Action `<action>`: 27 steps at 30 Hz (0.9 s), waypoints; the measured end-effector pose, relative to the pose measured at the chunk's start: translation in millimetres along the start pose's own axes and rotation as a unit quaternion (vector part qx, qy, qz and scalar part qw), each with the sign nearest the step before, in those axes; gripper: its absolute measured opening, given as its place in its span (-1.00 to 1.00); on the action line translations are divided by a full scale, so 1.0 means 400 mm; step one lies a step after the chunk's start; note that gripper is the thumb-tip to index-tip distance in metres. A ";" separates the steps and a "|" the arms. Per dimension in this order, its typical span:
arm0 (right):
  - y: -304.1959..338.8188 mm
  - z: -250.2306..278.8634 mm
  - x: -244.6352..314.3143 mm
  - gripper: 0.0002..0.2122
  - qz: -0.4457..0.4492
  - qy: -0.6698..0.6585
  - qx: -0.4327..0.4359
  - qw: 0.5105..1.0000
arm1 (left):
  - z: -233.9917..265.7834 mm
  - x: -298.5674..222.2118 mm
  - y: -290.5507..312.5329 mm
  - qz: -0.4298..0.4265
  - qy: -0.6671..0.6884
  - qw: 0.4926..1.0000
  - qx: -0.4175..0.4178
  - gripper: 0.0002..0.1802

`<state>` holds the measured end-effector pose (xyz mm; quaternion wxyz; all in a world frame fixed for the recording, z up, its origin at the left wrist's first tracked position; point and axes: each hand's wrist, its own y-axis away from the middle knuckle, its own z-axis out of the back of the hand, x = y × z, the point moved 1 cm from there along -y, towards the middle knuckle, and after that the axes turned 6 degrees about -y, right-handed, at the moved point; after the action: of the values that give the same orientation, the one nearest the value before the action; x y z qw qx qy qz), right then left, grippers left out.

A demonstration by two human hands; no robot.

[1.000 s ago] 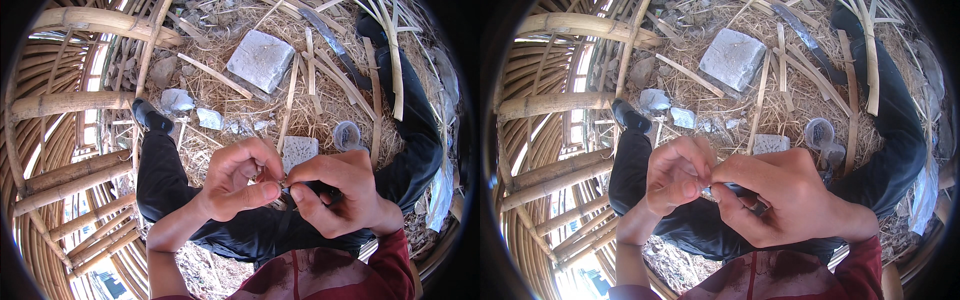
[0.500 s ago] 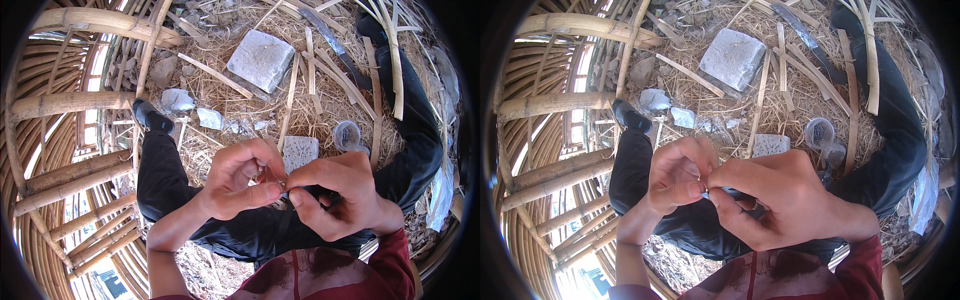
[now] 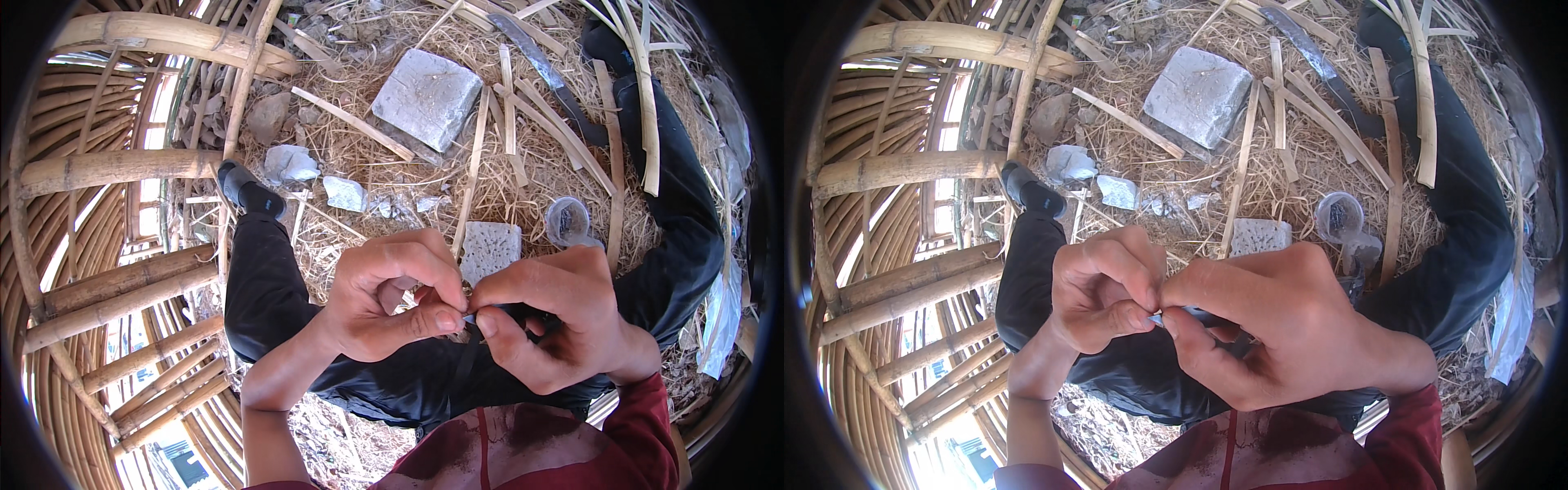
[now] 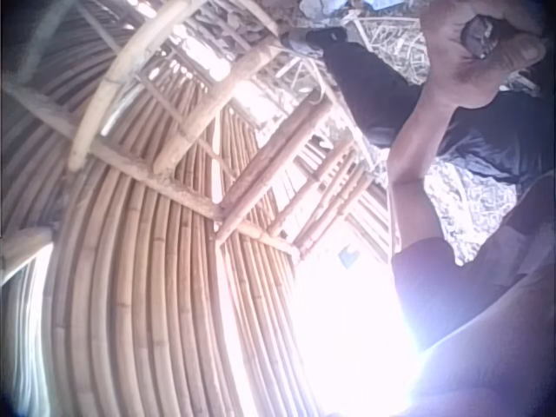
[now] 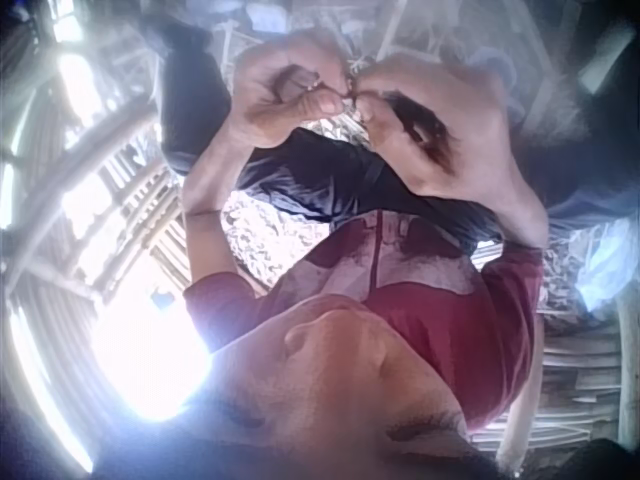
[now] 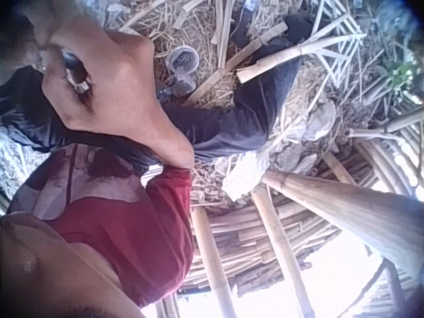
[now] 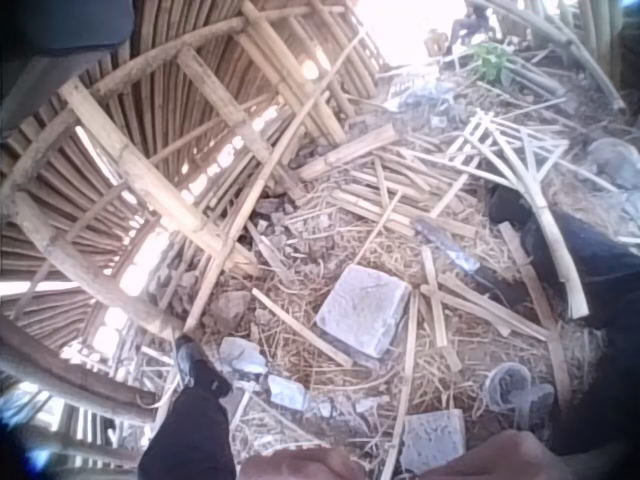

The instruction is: The person shaves and tapers a bamboo stick using a knife against a stone and then uses a multi-tool to work on a small wooden component.

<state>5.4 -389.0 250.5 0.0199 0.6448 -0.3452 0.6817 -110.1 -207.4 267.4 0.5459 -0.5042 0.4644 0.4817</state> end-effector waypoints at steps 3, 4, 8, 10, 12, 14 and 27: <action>0.002 0.004 0.001 -0.94 0.002 0.006 0.009 1.000 | -0.002 -0.004 -0.002 0.006 -0.011 1.000 -0.002 -0.81; 0.000 0.007 0.004 -0.91 -0.001 0.001 0.018 1.000 | -0.001 -0.006 -0.001 0.006 -0.016 1.000 -0.001 -0.81; -0.006 0.012 0.013 -0.84 -0.005 -0.010 0.032 0.999 | 0.006 0.001 -0.001 -0.014 -0.023 1.000 0.013 -0.81; -0.005 0.013 0.013 -0.84 -0.004 -0.012 0.030 0.999 | 0.004 0.002 0.000 -0.011 -0.020 1.000 0.012 -0.81; -0.003 0.014 0.012 -0.83 -0.003 -0.012 0.029 0.999 | 0.002 0.000 0.001 -0.001 -0.017 1.000 0.009 -0.82; -0.003 0.013 0.009 -0.82 0.002 -0.011 0.034 0.999 | 0.000 -0.006 0.003 0.014 -0.016 1.000 0.003 -0.80; 0.003 0.001 0.002 -0.90 0.020 -0.006 0.002 1.000 | 0.003 0.004 -0.001 -0.007 -0.019 0.999 0.031 -0.80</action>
<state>5.2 -390.5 250.8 0.0027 0.6418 -0.3572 0.6786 -109.4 -206.0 265.9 0.5729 -0.4814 0.4652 0.4728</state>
